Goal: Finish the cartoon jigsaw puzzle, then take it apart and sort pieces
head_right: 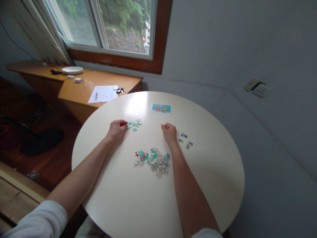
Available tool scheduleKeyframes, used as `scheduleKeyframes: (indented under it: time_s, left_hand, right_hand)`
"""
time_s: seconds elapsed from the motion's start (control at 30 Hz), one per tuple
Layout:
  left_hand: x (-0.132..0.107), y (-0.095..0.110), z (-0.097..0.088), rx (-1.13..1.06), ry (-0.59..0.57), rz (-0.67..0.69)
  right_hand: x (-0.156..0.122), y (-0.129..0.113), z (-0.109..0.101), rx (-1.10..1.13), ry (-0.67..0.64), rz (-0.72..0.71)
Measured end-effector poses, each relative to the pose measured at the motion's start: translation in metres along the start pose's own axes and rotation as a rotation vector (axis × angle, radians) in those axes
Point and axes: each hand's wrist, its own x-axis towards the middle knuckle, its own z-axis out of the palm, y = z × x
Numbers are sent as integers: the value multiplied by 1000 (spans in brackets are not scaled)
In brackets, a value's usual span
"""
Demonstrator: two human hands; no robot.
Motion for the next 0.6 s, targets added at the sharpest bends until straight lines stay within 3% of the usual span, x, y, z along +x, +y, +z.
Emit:
scheduleKeyframes:
  time_s: [0.6]
  left_hand:
    - [-2,1,-1,200,42,16]
  right_hand:
    - [0,1,0,0,-5,-9]
